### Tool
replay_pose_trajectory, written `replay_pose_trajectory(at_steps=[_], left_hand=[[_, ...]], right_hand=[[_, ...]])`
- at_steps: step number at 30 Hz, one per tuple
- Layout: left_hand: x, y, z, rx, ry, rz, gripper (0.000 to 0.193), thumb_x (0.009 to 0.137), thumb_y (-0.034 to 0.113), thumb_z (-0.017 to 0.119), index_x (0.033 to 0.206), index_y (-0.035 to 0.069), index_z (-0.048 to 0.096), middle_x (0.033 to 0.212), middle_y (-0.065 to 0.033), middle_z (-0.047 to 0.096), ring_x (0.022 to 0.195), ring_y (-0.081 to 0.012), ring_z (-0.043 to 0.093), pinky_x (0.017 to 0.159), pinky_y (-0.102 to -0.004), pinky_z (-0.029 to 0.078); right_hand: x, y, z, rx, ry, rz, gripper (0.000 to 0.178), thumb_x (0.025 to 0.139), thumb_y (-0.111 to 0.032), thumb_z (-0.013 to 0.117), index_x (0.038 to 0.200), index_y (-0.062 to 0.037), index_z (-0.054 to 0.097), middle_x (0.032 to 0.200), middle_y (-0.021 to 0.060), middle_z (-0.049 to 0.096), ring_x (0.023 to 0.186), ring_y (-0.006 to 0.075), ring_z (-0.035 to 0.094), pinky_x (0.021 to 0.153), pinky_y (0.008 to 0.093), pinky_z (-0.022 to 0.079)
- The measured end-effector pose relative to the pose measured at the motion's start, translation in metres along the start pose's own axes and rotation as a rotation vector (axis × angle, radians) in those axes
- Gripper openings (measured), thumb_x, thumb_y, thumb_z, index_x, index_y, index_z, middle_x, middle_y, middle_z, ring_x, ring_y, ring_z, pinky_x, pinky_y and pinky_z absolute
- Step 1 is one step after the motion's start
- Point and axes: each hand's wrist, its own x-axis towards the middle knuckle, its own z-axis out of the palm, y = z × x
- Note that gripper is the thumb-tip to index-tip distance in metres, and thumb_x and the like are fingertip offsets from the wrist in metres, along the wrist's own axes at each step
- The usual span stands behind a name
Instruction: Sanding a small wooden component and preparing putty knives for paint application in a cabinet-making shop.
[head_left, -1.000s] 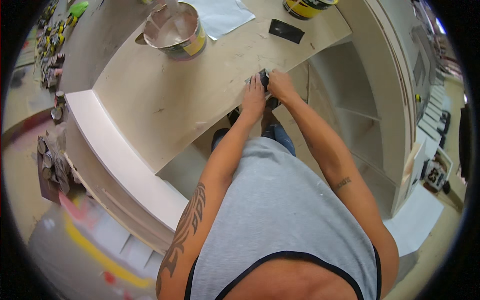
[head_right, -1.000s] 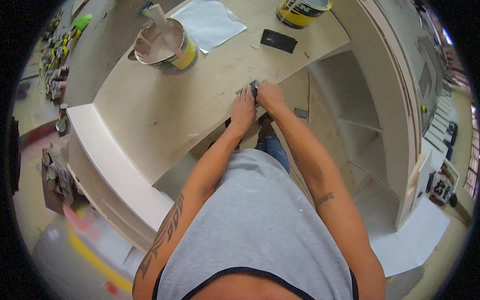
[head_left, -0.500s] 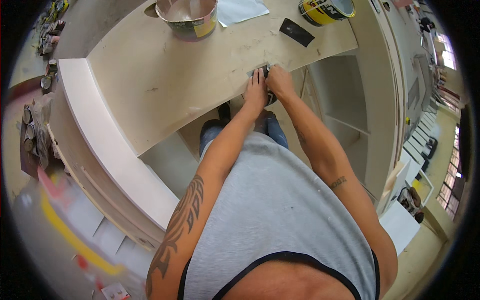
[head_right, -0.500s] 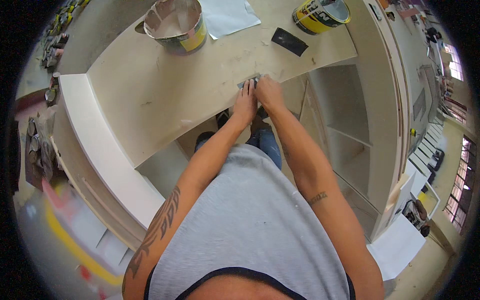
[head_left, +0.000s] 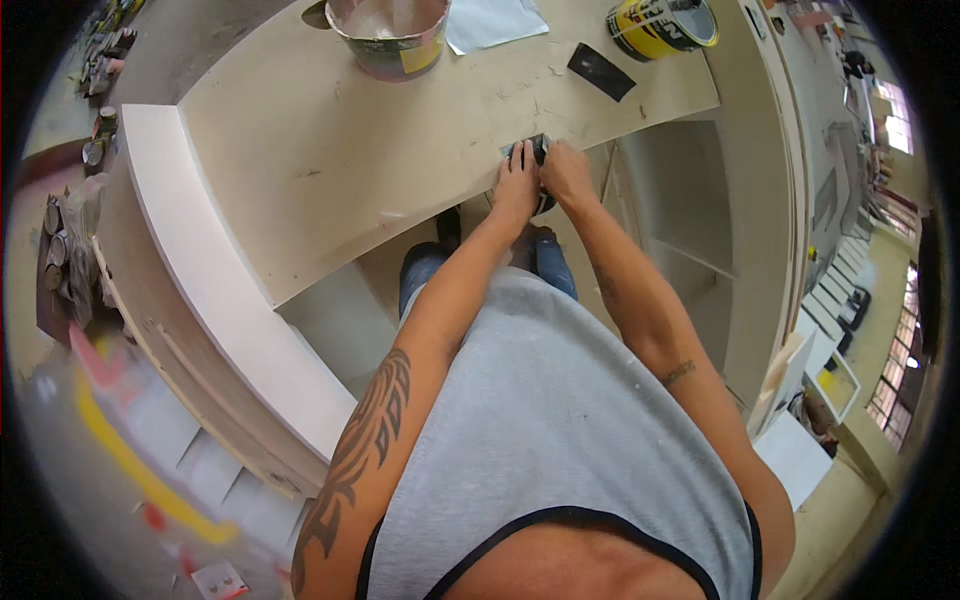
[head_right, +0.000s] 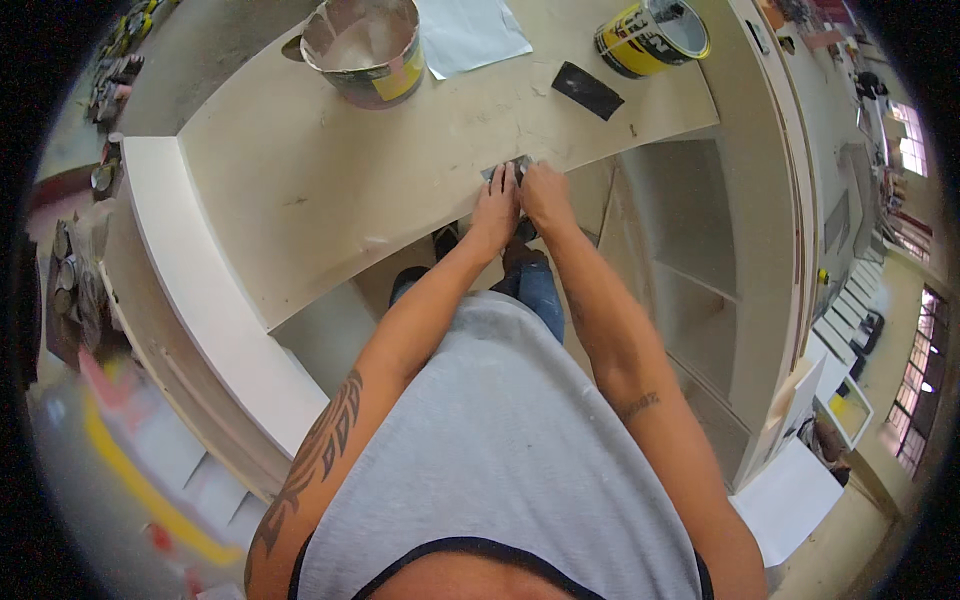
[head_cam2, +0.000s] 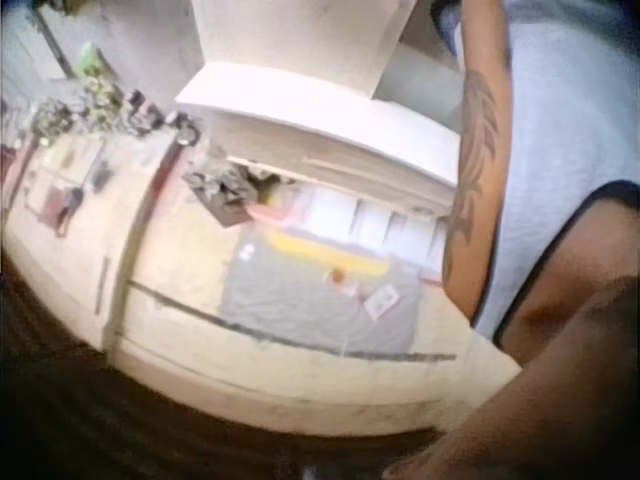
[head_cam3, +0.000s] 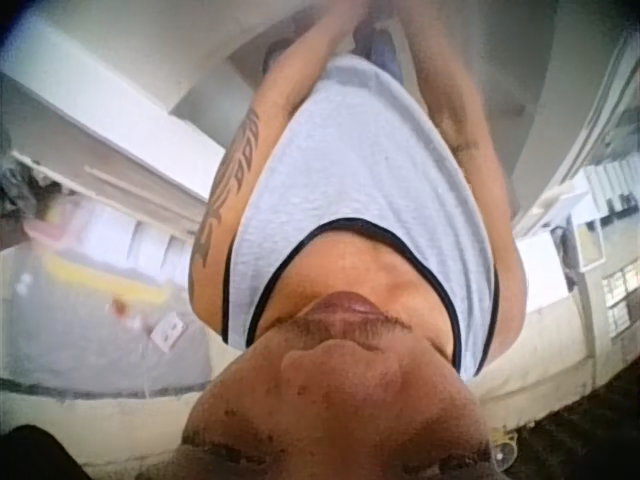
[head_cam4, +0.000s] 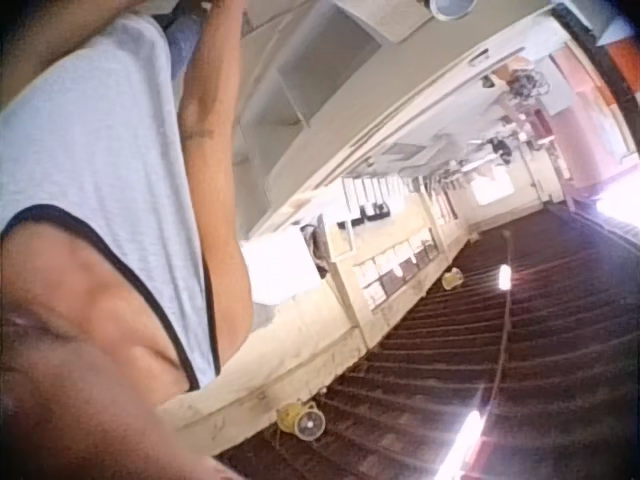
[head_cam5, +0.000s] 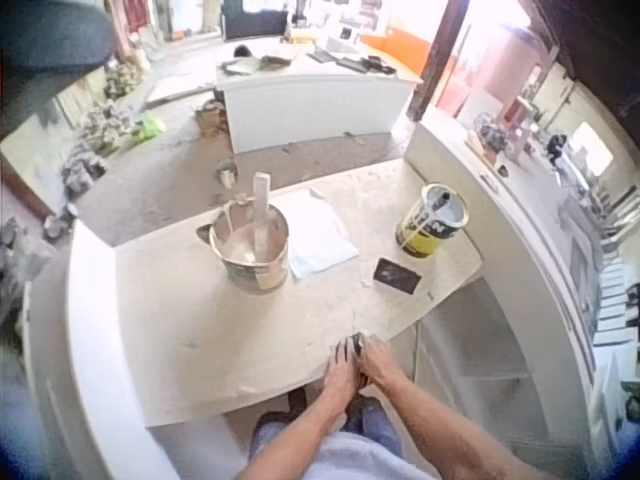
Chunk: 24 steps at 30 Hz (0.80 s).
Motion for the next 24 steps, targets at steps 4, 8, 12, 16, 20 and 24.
replay_pose_trajectory(at_steps=[4,8,12,16,20,24], left_hand=[[0.005,0.006,-0.002,0.027,0.02,0.007,0.045,0.089,0.014,0.052,0.131,0.0,0.049,0.147,-0.0204,0.034,0.137,-0.0364,0.032,0.102,-0.048,0.039],[-0.004,0.001,0.002,0.006,-0.012,-0.016,0.042,0.092,0.015,0.051,0.13,-0.002,0.049,0.146,-0.0212,0.036,0.136,-0.0374,0.033,0.1,-0.0503,0.04],[0.006,0.006,-0.006,-0.035,-0.092,-0.043,0.041,0.095,0.018,0.049,0.13,-0.002,0.049,0.146,-0.023,0.034,0.138,-0.0376,0.031,0.1,-0.0529,0.04],[0.007,0.013,0.004,0.153,0.013,-0.041,0.033,0.092,0.021,0.051,0.12,0.006,0.061,0.149,-0.0192,0.031,0.139,-0.0376,0.029,0.1,-0.0561,0.037],[0.007,0.018,0.002,0.222,-0.066,-0.038,0.039,0.091,0.023,0.052,0.126,0.006,0.057,0.149,-0.02,0.03,0.139,-0.0392,0.028,0.1,-0.0573,0.037],[0.005,0.017,0.003,0.198,-0.081,-0.043,0.051,0.093,0.025,0.05,0.138,0.003,0.044,0.151,-0.0237,0.023,0.141,-0.0418,0.022,0.102,-0.0569,0.037]], right_hand=[[0.009,0.003,-0.008,-0.013,0.028,0.027,0.019,0.073,-0.015,0.063,0.079,0.0023,0.069,0.086,0.0249,0.066,0.081,0.0401,0.067,0.072,0.0465,0.054],[0.0,0.002,-0.011,-0.021,-0.019,-0.047,0.02,0.07,-0.015,0.064,0.078,0.0025,0.07,0.084,0.0256,0.067,0.08,0.0413,0.066,0.073,0.0478,0.053],[-0.005,0.013,-0.005,0.027,-0.036,0.068,0.022,0.072,-0.016,0.062,0.083,0.0025,0.07,0.084,0.0256,0.067,0.08,0.0426,0.066,0.073,0.0488,0.053],[0.001,0.016,-0.006,0.089,0.015,0.043,0.022,0.075,-0.013,0.059,0.086,0.0027,0.069,0.087,0.0246,0.067,0.079,0.0436,0.065,0.073,0.0491,0.052],[-0.013,0.013,0.001,0.065,0.016,0.02,0.021,0.075,-0.018,0.064,0.081,0.0021,0.068,0.086,0.0218,0.066,0.078,0.0414,0.066,0.071,0.047,0.054],[0.003,0.002,-0.013,0.056,0.029,0.044,0.019,0.076,-0.016,0.062,0.082,0.0016,0.068,0.086,0.0216,0.066,0.078,0.0398,0.066,0.071,0.046,0.054]])
